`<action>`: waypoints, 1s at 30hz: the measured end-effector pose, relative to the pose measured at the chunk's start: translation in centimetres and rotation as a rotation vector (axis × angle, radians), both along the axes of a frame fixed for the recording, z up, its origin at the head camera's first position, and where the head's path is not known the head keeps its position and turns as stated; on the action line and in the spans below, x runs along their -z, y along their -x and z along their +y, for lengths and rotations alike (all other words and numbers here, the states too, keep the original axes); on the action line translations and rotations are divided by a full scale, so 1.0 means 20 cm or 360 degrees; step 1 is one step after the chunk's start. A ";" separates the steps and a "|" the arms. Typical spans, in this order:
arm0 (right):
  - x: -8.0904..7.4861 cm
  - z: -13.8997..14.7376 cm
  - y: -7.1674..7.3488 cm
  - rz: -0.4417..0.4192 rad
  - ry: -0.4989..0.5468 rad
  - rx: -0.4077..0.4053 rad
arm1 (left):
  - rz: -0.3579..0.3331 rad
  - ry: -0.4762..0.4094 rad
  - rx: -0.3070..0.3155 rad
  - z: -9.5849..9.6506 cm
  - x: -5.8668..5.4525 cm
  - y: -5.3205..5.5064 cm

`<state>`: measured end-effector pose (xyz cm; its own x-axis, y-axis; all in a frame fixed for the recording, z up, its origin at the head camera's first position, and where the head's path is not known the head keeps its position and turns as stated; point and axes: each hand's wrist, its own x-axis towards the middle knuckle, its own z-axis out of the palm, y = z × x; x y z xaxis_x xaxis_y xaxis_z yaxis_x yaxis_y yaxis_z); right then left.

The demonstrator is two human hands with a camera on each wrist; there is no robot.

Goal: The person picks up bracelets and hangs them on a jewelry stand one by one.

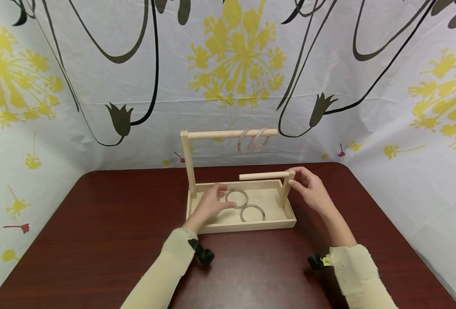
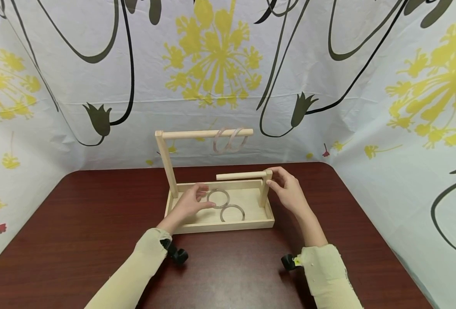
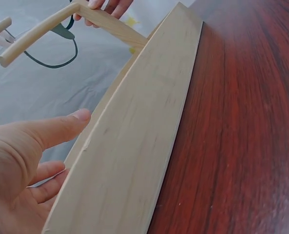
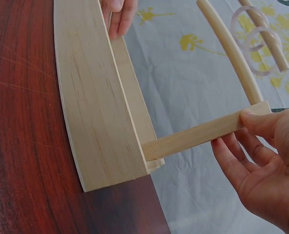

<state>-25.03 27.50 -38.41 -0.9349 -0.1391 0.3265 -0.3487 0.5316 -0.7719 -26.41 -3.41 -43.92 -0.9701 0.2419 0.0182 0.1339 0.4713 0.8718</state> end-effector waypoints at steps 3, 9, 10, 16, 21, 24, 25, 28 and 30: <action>0.00 0.00 0.00 -0.0016 -0.0007 0.0005 | -0.0018 0.0006 -0.0008 0.01 0.01 0.00; 0.00 0.00 0.00 -0.0022 0.0003 -0.0001 | -0.0008 0.0016 -0.0029 0.03 0.03 0.02; 0.00 0.00 0.00 -0.0022 0.0005 -0.0002 | -0.0006 0.0019 -0.0035 0.03 0.03 0.02; 0.00 0.00 0.00 -0.0025 0.0013 -0.0004 | 0.0014 0.0077 -0.0074 0.05 0.05 0.02; -0.01 0.00 0.00 -0.0019 0.0029 -0.0015 | 0.0082 0.0164 -0.0086 0.07 0.05 0.02; -0.01 -0.01 0.00 -0.0018 0.0020 -0.0011 | 0.0117 0.0236 -0.0096 0.08 0.05 0.02; -0.01 -0.01 0.00 -0.0016 0.0018 -0.0010 | 0.0129 0.0261 -0.0101 0.09 0.04 0.02; -0.01 -0.01 0.00 -0.0016 0.0019 -0.0006 | 0.0152 0.0365 -0.0116 0.10 0.03 0.02; 0.00 -0.01 0.00 -0.0014 0.0023 -0.0009 | 0.0157 0.0450 -0.0135 0.11 0.03 0.02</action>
